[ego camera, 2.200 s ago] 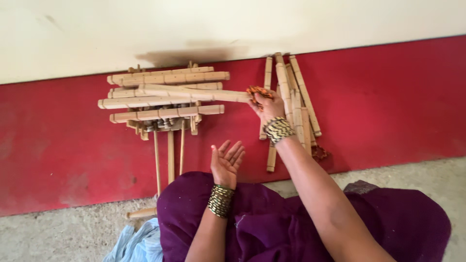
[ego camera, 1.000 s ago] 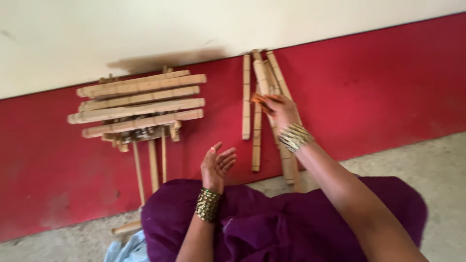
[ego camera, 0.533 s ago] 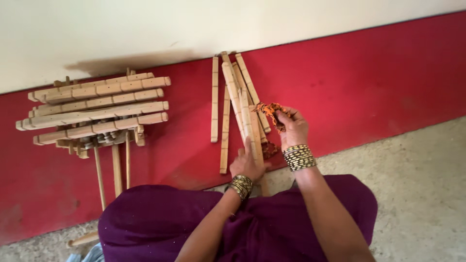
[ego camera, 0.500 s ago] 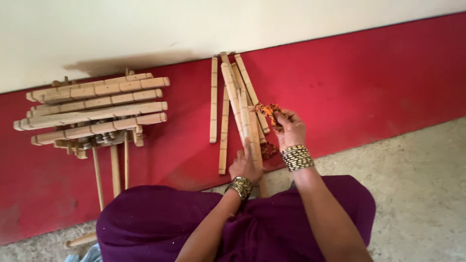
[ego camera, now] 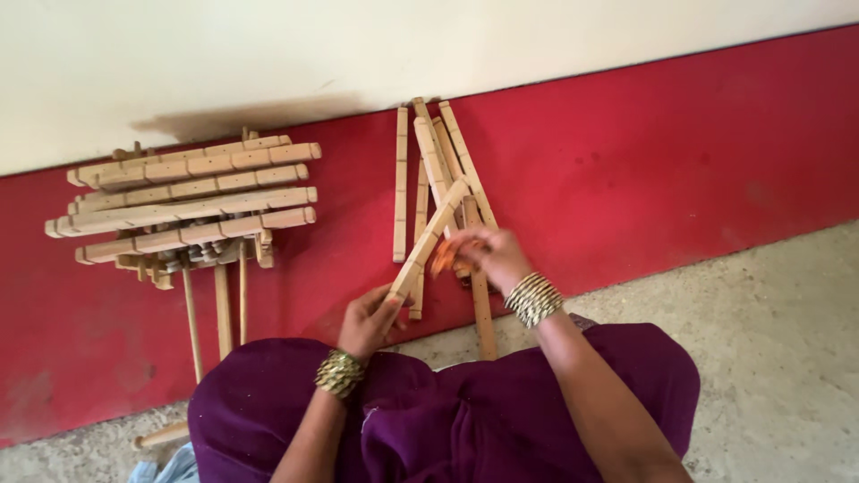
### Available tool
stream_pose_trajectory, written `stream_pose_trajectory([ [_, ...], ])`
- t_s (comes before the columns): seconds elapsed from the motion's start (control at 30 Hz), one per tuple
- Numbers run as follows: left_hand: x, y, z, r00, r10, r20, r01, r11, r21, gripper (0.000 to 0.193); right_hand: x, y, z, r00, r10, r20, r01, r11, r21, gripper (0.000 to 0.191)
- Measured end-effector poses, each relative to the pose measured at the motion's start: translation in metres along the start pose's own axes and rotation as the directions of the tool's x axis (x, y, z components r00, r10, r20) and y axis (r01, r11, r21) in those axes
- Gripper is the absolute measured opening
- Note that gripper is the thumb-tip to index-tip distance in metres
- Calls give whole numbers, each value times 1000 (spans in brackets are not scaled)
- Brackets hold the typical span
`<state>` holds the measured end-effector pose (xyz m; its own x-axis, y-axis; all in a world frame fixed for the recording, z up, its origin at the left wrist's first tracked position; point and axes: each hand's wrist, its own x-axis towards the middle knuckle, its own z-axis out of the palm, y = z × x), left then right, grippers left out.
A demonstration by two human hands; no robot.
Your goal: The person sits on the floor and sands a long wooden piece using a small orange sanding block. They hold the piece with one hand and rub the sanding block along its length repeatedly, then place the finished piece aside and pick up another to continue.
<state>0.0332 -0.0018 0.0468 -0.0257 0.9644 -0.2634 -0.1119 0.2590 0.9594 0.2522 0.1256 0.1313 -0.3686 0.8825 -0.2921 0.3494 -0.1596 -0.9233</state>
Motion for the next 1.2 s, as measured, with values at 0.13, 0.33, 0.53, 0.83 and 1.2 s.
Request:
stream_pose_trajectory([
  [0.13, -24, 21, -12, 993, -112, 40, 117, 984, -138, 40, -18, -12, 42, 918, -370, 145, 396, 828, -396, 15],
  [0.33, -40, 25, -4, 990, -127, 63, 137, 972, -190, 39, -20, -11, 56, 850, -526, 12, 390, 615, -685, 9],
  [0.53, -30, 11, -8, 985, -159, 62, 171, 913, -369, 44, -11, 9, 78, 704, -710, -23, 427, 449, -785, 15],
  [0.83, -8, -37, -12, 972, -221, -84, 169, 898, -407, 63, -38, 23, 142, 443, -825, 350, 746, 122, -655, 29],
  [1.2, -24, 9, 2, 981, -147, 131, 183, 922, -341, 61, 40, -1, 13, 573, -682, -455, 214, 661, -719, 15],
])
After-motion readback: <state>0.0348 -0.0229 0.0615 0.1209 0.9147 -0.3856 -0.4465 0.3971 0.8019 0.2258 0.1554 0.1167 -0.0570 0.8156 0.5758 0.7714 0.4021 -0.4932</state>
